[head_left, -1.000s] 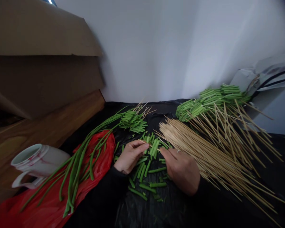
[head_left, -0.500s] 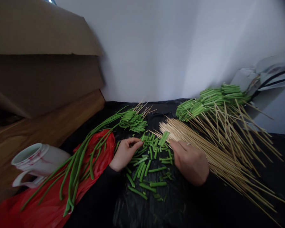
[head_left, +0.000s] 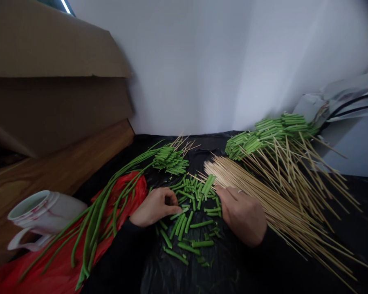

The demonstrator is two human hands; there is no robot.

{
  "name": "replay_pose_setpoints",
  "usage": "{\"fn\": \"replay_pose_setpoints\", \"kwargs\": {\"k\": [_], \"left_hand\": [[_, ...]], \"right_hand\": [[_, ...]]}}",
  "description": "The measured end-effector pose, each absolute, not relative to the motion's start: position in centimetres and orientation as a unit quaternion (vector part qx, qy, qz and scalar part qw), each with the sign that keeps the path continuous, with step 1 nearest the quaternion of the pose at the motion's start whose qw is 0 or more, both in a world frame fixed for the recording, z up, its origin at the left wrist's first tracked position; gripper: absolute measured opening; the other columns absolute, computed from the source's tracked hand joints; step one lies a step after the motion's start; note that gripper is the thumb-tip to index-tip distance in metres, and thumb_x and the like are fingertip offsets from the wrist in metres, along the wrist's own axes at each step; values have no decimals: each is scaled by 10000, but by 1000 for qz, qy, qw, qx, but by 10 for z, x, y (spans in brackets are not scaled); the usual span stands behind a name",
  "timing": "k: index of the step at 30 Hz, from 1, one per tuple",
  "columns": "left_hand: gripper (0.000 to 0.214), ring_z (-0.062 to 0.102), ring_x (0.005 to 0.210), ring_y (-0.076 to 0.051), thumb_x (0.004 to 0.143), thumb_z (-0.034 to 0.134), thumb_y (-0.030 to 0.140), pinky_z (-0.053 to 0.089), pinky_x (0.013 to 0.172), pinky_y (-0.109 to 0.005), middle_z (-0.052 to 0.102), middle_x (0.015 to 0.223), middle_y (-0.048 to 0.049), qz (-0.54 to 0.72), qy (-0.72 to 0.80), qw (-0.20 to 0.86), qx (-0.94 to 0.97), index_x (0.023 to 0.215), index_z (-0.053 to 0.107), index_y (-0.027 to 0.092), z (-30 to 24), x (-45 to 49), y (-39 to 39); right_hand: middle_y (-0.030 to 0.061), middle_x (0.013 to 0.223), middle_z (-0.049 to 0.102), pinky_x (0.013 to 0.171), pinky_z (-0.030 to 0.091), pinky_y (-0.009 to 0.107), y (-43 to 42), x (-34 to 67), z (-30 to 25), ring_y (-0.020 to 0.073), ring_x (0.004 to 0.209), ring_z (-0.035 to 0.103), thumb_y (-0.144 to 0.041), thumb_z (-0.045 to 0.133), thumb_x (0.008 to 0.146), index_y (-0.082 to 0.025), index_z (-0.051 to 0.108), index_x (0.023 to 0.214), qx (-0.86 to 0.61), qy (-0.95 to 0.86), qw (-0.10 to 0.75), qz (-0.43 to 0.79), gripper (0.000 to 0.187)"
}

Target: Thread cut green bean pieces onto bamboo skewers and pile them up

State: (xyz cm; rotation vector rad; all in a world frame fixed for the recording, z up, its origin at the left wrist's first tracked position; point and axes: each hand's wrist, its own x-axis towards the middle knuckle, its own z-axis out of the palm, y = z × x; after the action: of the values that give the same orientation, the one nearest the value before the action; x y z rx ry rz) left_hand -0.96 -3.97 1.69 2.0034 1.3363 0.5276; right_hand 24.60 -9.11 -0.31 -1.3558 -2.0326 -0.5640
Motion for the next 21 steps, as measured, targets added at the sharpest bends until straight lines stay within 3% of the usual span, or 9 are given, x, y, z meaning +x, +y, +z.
{"fn": "replay_pose_setpoints", "kwargs": {"k": [4, 10, 16, 21], "left_hand": [[172, 555, 658, -156, 594, 785, 352, 362, 592, -230, 653, 681, -10, 160, 469, 318, 808, 621, 704, 203, 17, -11, -39], [140, 566, 740, -182, 688, 736, 343, 386, 683, -257, 660, 737, -29, 168, 449, 298, 825, 672, 701, 208, 14, -2, -41], [164, 581, 724, -177, 741, 695, 359, 408, 696, -270, 686, 753, -35, 283, 475, 308, 774, 723, 705, 196, 15, 7, -42], [284, 635, 755, -181, 663, 778, 360, 460, 718, -273, 722, 788, -56, 456, 504, 447, 581, 855, 718, 160, 15, 12, -39]], "right_hand": [[16, 702, 583, 557, 264, 306, -91, 246, -3, 141, 609, 492, -132, 465, 872, -164, 656, 1004, -514, -770, 313, -211, 234], [16, 706, 591, 558, 277, 302, -91, 246, -5, 137, 619, 504, -128, 465, 872, -154, 652, 1031, -510, -771, 320, -209, 247], [19, 698, 594, 542, 277, 294, -91, 246, -3, 126, 591, 494, -116, 448, 866, -151, 654, 1028, -506, -771, 324, -212, 265], [17, 697, 593, 553, 296, 290, -93, 243, -5, 126, 614, 509, -115, 448, 868, -152, 654, 1035, -500, -772, 336, -203, 268]]}}
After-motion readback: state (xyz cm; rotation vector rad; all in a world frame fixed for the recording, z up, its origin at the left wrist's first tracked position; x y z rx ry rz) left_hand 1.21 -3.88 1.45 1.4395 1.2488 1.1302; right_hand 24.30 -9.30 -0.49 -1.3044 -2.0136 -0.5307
